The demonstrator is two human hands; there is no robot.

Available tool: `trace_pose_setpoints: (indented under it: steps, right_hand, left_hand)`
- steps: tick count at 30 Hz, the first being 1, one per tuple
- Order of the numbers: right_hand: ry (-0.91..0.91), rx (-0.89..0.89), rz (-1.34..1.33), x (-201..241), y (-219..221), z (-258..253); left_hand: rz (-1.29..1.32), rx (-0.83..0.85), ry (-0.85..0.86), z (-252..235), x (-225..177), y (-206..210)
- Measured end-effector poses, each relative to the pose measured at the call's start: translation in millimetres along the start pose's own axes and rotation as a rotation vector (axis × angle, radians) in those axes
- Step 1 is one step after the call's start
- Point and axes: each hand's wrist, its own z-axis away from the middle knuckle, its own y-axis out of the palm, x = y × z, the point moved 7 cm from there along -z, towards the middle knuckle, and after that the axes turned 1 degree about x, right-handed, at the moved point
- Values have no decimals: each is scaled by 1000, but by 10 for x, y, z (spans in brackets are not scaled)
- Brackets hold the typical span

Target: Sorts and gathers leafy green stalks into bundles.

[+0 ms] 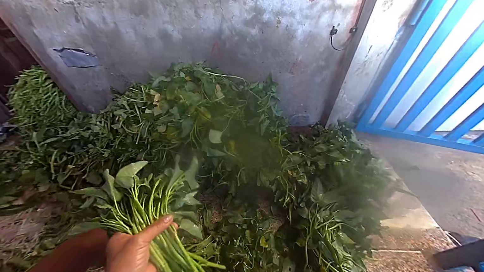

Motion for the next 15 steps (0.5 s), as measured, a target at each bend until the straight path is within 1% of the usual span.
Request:
trace_pose_setpoints:
  steps: [2, 4, 6, 8, 12, 14, 15]
  right_hand:
    - [162, -118, -192, -282, -297, -501]
    - [361, -238, -370, -655, -436, -885]
    - [519, -303, -362, -898, -487, -1093]
    - [568, -317, -273, -996, -515, -1237]
    - [585, -307, -144, -1107, -558, -1391]
    - [587, -299, -144, -1147, -570, -1411]
    - [586, -327, -190, -1170, -564, -1405]
  left_hand:
    - [-32, -74, -130, 25, 134, 26]
    - [-50, -72, -181, 56, 192, 56]
    - [-61, -42, -198, 54, 232, 67]
    - [-57, -7, -208, 25, 264, 73]
    - [-40, 49, -237, 45, 277, 138]
    - [-53, 60, -256, 61, 279, 163]
    - [-55, 63, -263, 64, 296, 158]
